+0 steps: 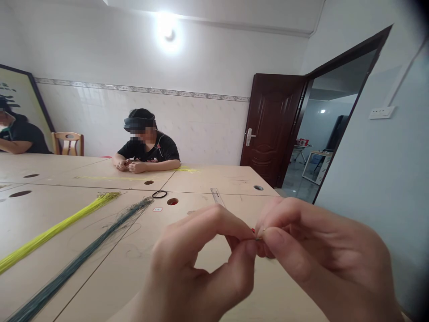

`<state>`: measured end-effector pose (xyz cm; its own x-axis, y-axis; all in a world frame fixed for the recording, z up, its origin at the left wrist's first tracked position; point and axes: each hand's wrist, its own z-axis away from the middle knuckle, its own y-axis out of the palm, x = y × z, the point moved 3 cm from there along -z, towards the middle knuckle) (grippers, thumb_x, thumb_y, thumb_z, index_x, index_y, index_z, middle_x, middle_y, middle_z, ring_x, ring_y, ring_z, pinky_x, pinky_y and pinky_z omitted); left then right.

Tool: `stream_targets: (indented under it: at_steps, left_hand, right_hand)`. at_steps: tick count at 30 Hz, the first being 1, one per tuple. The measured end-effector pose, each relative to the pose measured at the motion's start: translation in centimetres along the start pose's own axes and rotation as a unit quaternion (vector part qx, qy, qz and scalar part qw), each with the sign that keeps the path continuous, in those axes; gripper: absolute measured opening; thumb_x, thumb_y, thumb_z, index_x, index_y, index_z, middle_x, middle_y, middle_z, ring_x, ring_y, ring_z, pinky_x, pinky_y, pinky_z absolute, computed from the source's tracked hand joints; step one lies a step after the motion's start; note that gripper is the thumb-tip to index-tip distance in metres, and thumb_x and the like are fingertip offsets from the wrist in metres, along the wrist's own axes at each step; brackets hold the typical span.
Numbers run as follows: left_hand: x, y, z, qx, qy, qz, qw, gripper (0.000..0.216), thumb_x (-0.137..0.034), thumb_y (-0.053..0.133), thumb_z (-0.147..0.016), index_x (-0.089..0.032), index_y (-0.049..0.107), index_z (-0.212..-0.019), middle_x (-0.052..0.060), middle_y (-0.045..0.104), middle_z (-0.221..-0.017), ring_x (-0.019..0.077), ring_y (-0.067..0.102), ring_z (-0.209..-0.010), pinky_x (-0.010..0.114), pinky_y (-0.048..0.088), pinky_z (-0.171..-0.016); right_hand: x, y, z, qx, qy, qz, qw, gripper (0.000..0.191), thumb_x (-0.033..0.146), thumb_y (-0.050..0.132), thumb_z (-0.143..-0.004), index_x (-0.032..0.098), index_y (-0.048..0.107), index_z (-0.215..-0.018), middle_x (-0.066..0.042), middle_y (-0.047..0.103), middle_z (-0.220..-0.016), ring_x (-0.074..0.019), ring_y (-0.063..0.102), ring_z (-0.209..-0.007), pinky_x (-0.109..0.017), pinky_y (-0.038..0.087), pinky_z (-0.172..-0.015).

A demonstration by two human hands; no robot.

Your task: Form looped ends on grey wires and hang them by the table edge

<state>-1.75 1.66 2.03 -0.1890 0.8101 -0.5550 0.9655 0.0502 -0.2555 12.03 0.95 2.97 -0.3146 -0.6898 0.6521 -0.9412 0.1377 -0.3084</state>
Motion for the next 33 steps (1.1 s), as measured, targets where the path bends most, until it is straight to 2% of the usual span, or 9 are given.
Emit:
stream_targets:
  at_steps: [5, 18, 33]
  left_hand:
    - [-0.08, -0.06, 0.08, 0.004, 0.0, 0.008, 1.0, 0.017, -0.004, 0.053, -0.073, -0.02, 0.057, -0.07, -0.009, 0.062, -0.063, 0.0033, 0.054, -0.054, 0.013, 0.042, -0.046]
    - [-0.17, -0.21, 0.05, 0.011, -0.007, 0.031, 0.999, 0.019, -0.002, 0.054, -0.072, -0.02, 0.059, -0.069, -0.007, 0.063, -0.062, 0.0047, 0.055, -0.053, 0.013, 0.043, -0.044]
    - [-0.22, 0.27, -0.16, -0.033, 0.005, 0.087, 0.996, 0.024, 0.002, 0.051, -0.068, -0.019, 0.064, -0.066, -0.004, 0.064, -0.058, 0.0062, 0.054, -0.048, 0.015, 0.04, -0.04]
  right_hand:
    - [-0.01, 0.01, 0.09, 0.003, 0.017, -0.002, 1.0, 0.016, 0.025, 0.057, -0.079, 0.021, 0.057, -0.063, 0.006, 0.059, -0.056, -0.0052, 0.056, -0.053, -0.012, 0.044, -0.049]
    - [0.11, 0.0, 0.18, -0.008, 0.003, 0.001, 1.0, 0.016, 0.023, 0.057, -0.078, 0.022, 0.056, -0.062, 0.008, 0.058, -0.055, -0.0036, 0.054, -0.051, -0.01, 0.042, -0.048]
    - [0.2, -0.02, 0.27, -0.012, 0.029, 0.01, 0.999, 0.017, 0.025, 0.057, -0.077, 0.021, 0.056, -0.061, 0.003, 0.058, -0.056, -0.0091, 0.056, -0.052, -0.016, 0.042, -0.043]
